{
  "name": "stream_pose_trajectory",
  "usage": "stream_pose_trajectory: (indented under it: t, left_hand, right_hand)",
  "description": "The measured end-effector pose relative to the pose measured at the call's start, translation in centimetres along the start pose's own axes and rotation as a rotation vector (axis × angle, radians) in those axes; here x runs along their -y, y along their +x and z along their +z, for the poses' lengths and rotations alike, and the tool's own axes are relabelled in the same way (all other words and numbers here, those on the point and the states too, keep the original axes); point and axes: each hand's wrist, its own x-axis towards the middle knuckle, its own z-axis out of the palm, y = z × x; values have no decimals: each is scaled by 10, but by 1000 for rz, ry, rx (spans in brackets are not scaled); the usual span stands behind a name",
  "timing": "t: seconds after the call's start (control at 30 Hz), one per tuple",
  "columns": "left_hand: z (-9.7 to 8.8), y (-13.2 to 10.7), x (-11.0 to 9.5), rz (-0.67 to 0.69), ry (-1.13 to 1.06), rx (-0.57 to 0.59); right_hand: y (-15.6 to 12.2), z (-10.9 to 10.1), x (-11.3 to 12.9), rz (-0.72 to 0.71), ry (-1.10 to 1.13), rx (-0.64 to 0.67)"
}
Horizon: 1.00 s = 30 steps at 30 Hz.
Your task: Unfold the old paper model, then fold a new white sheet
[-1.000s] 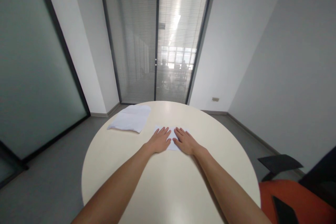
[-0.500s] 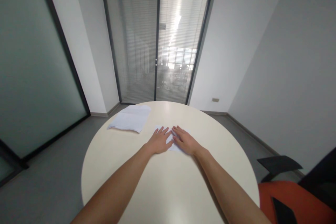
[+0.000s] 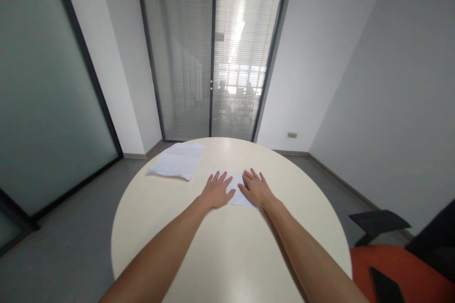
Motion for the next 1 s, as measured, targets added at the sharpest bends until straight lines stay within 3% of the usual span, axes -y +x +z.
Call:
stream_pose_trajectory:
  t: [0.07, 0.17, 0.33, 0.47, 0.63, 0.77, 0.9, 1.0]
  left_hand:
    - [0, 0, -1, -28, 8, -21]
    - [-1, 1, -2, -52, 20, -38]
    - [-3, 3, 1, -30, 17, -34]
    - [-5, 3, 3, -17, 17, -50]
    - [-5, 0, 0, 47, 51, -160]
    - [-2, -1, -1, 82, 32, -157]
    - [-1, 0, 0, 42, 10, -90]
    - [-1, 1, 0, 5, 7, -62]
  right_hand:
    - [-1, -2, 6, -98, 20, -35]
    - [-3, -2, 15, -216, 116, 25]
    - [-3, 6, 16, -119, 141, 155]
    - [-2, 7, 8, -25, 93, 178]
    - [-3, 3, 6, 22, 47, 120]
    - [-4, -1, 6, 49, 10, 36]
    - [-4, -3, 5, -37, 25, -24]
    - [-4, -3, 5, -137, 84, 57]
